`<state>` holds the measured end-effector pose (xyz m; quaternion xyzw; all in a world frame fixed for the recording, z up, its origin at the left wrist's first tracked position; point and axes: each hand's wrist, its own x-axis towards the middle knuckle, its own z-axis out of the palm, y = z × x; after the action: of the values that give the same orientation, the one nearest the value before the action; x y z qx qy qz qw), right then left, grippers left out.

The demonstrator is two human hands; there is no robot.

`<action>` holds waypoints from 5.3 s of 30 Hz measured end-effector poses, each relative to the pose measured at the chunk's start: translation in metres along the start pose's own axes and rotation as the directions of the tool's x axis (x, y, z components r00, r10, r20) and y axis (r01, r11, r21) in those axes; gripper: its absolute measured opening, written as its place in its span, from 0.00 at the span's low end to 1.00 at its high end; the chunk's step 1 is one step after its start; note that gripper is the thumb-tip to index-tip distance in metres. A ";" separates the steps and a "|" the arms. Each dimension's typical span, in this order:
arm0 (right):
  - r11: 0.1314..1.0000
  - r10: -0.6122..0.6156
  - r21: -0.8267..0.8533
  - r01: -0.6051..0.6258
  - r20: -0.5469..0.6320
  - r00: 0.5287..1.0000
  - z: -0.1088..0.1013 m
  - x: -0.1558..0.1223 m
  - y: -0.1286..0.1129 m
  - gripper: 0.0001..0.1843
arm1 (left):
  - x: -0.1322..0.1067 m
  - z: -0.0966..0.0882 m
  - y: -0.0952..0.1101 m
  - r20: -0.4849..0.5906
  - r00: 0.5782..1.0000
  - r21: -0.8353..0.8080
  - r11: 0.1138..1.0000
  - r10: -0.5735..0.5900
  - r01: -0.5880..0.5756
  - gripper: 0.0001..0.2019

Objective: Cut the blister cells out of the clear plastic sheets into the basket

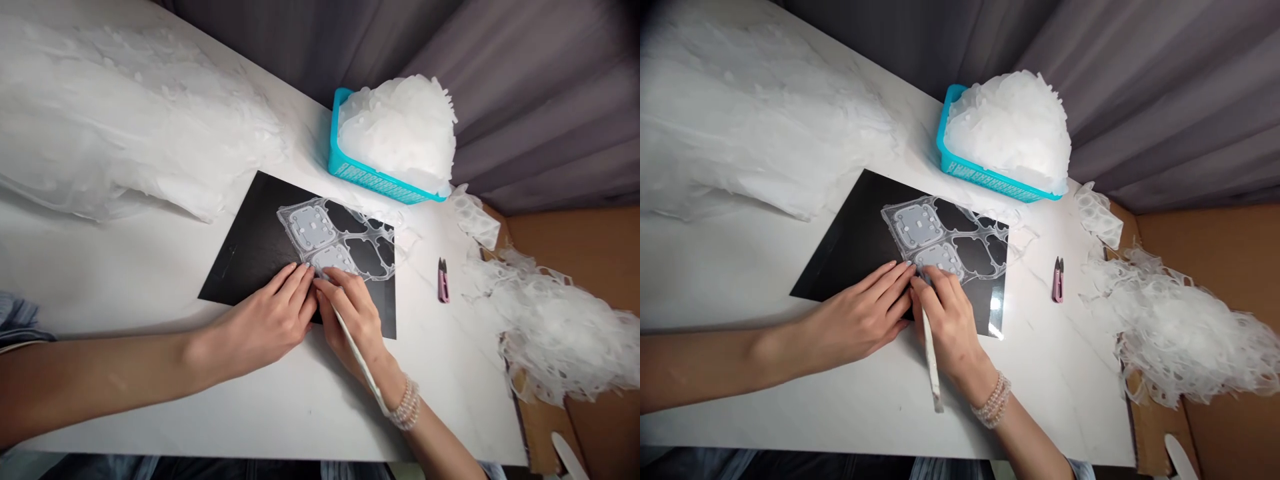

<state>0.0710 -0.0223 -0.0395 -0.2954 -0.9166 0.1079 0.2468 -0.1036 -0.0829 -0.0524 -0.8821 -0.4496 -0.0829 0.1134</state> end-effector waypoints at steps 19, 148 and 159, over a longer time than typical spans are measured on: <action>1.000 -0.023 0.020 0.020 0.194 0.981 -0.009 0.010 -0.007 0.20 | 0.003 0.005 -0.003 -0.051 0.999 -0.026 1.000 -0.012 0.011 0.26; -0.039 0.687 0.937 -0.347 0.277 0.672 -0.075 -0.010 0.004 0.24 | 0.070 -0.075 -0.021 0.524 0.806 -0.838 -0.337 -0.276 0.429 0.11; -0.036 0.667 0.930 -0.367 0.296 0.684 -0.077 -0.010 0.005 0.23 | 0.070 -0.073 -0.022 0.543 0.809 -0.807 -0.408 -0.225 0.427 0.10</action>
<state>0.1201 -0.0200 0.0202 -0.4107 -0.4182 0.6922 0.4211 -0.0841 -0.0355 0.0376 -0.4348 -0.4515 -0.3739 -0.6836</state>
